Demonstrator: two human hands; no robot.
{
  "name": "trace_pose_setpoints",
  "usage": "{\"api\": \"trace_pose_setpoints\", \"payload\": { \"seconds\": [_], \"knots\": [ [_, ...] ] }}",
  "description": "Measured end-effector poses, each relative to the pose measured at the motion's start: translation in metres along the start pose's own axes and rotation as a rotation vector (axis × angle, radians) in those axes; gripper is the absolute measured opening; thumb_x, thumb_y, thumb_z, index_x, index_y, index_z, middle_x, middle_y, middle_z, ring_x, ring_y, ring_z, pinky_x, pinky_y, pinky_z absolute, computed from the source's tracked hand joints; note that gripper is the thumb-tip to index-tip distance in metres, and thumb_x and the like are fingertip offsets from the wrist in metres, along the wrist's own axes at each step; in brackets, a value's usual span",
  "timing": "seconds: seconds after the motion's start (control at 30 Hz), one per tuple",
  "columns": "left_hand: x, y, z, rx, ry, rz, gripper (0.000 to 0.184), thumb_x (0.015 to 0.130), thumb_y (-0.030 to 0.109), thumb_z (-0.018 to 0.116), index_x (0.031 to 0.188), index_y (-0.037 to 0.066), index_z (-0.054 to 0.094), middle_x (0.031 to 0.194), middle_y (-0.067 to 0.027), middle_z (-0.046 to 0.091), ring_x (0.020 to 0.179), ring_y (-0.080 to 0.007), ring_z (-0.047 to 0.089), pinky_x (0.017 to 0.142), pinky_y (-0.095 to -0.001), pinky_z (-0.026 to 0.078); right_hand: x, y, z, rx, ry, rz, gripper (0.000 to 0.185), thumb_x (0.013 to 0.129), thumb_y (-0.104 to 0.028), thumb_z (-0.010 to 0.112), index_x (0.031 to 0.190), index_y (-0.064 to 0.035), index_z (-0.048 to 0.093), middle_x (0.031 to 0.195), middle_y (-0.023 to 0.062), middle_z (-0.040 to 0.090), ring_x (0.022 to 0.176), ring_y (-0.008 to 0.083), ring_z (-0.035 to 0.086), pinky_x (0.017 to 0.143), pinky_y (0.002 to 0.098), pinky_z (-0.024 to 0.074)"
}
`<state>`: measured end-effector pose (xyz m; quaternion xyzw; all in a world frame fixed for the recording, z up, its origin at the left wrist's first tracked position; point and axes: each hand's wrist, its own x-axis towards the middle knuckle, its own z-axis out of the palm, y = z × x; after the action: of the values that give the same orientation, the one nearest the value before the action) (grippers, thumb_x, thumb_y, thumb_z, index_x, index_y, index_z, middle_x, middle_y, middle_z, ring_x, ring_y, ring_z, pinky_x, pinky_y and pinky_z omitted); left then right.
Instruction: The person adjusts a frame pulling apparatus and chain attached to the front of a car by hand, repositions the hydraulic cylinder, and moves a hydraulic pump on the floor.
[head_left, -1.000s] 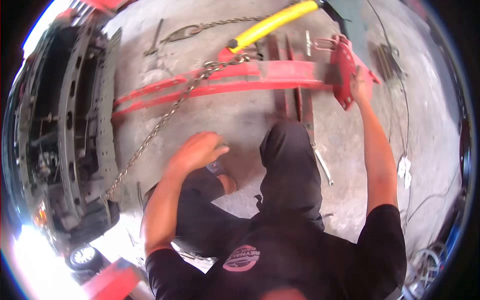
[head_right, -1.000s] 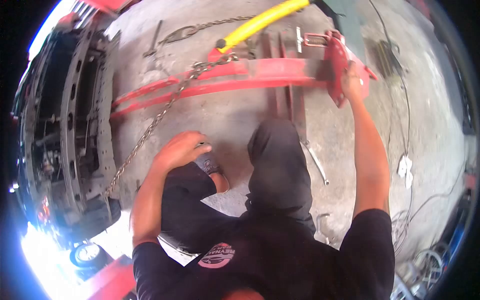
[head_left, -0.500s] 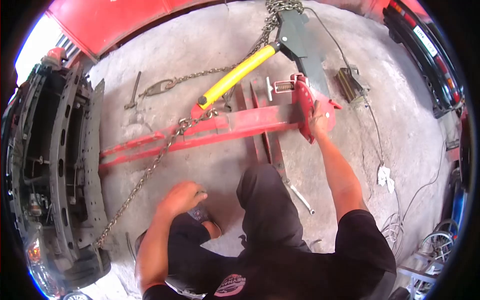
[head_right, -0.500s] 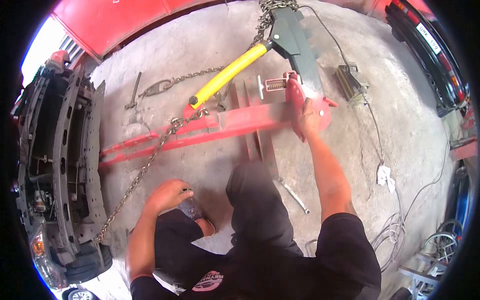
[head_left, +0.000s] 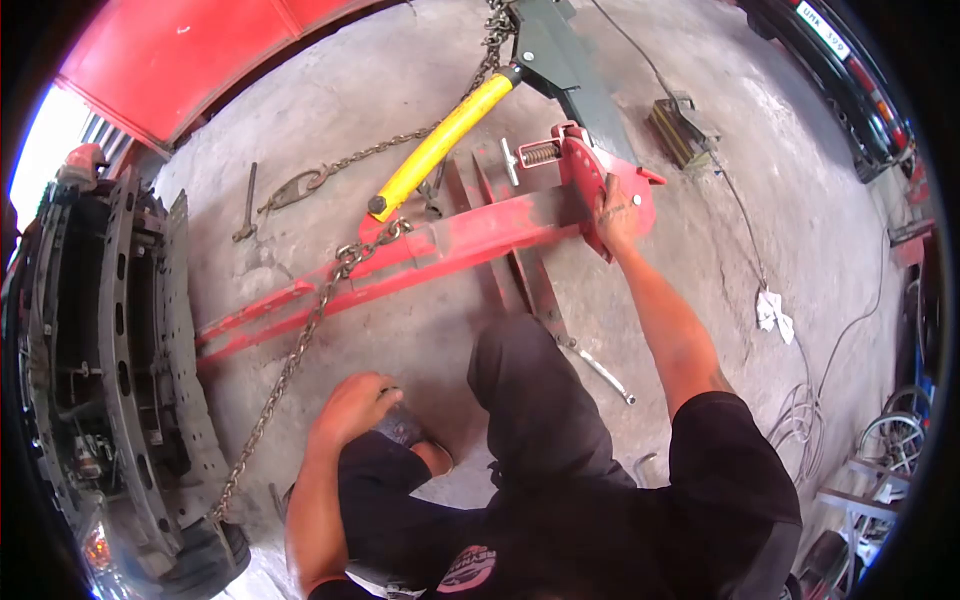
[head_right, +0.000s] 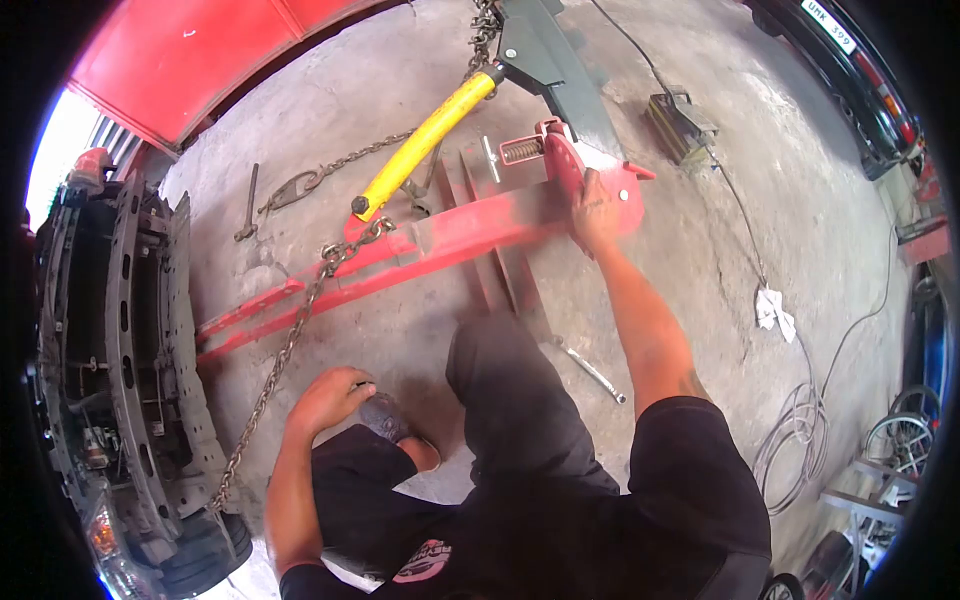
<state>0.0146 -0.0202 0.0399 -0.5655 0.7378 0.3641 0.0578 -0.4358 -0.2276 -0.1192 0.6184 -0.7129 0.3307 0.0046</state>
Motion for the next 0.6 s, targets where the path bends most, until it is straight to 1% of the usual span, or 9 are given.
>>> {"api": "trace_pose_setpoints", "payload": {
  "seconds": [0.13, 0.23, 0.33, 0.43, 0.47, 0.57, 0.6],
  "knots": [
    [0.0, -0.002, 0.002, 0.009, 0.032, 0.017, 0.022, 0.085, 0.022, 0.06, 0.09, 0.001, 0.067, 0.088, -0.0198, 0.065, 0.088, -0.0384, 0.06, 0.078, -0.0453, 0.047, 0.0, -0.003, -0.002, -0.003, 0.003, 0.01, 0.033, 0.089, -0.018, 0.052, 0.119, -0.007, 0.043, 0.089, 0.0238, 0.064, 0.081, 0.0435, 0.062, 0.067, 0.0523, 0.0477],
    [-0.001, -0.002, 0.002, 0.016, 0.046, 0.023, 0.023, 0.086, 0.022, 0.06, 0.091, 0.001, 0.066, 0.088, -0.0203, 0.064, 0.088, -0.0388, 0.06, 0.078, -0.0457, 0.046, 0.0, -0.013, -0.012, -0.05, -0.018, 0.018, 0.02, 0.088, -0.013, 0.052, 0.105, -0.0049, 0.044, 0.085, 0.0226, 0.064, 0.077, 0.042, 0.062, 0.065, 0.0503, 0.0466],
    [-0.001, 0.001, -0.001, 0.031, 0.04, 0.005, 0.024, 0.086, 0.023, 0.06, 0.093, 0.001, 0.065, 0.089, -0.0211, 0.064, 0.089, -0.0391, 0.06, 0.078, -0.0463, 0.046, 0.0, -0.01, -0.008, -0.01, 0.025, -0.013, 0.019, 0.088, -0.013, 0.052, 0.103, -0.0049, 0.044, 0.084, 0.023, 0.063, 0.077, 0.0427, 0.062, 0.065, 0.0509, 0.0461],
    [-0.002, 0.0, 0.0, 0.057, 0.043, 0.006, 0.026, 0.086, 0.025, 0.06, 0.095, 0.001, 0.064, 0.09, -0.0217, 0.064, 0.089, -0.0396, 0.06, 0.079, -0.0468, 0.046, 0.001, -0.004, -0.005, 0.027, -0.023, 0.015, 0.033, 0.087, -0.016, 0.053, 0.118, -0.0069, 0.044, 0.089, 0.0243, 0.063, 0.082, 0.0434, 0.062, 0.069, 0.0515, 0.0476],
    [-0.001, -0.002, 0.0, 0.067, 0.045, 0.012, 0.026, 0.086, 0.025, 0.06, 0.096, 0.001, 0.064, 0.09, -0.0218, 0.064, 0.09, -0.0398, 0.06, 0.079, -0.047, 0.046, 0.002, -0.003, -0.004, -0.002, -0.036, 0.02, 0.033, 0.087, -0.015, 0.053, 0.118, -0.0064, 0.044, 0.089, 0.0238, 0.063, 0.082, 0.0434, 0.061, 0.069, 0.0512, 0.0476],
    [0.0, -0.004, 0.001, 0.089, 0.015, -0.016, 0.032, 0.086, 0.025, 0.063, 0.107, 0.002, 0.065, 0.099, -0.0216, 0.065, 0.094, -0.0367, 0.062, 0.082, -0.0428, 0.048, 0.002, -0.001, -0.002, 0.008, -0.038, 0.048, 0.033, 0.087, -0.015, 0.053, 0.117, -0.0059, 0.044, 0.089, 0.0244, 0.063, 0.082, 0.0438, 0.061, 0.07, 0.0515, 0.0473],
    [0.0, -0.003, 0.001, 0.082, 0.019, -0.02, 0.032, 0.086, 0.025, 0.063, 0.107, 0.002, 0.064, 0.1, -0.0216, 0.065, 0.095, -0.0367, 0.062, 0.083, -0.0427, 0.048, 0.001, -0.002, -0.004, 0.014, -0.035, 0.041, 0.033, 0.087, -0.015, 0.053, 0.117, -0.0056, 0.043, 0.089, 0.0247, 0.063, 0.082, 0.0439, 0.061, 0.07, 0.0516, 0.0472]
  ]
}}
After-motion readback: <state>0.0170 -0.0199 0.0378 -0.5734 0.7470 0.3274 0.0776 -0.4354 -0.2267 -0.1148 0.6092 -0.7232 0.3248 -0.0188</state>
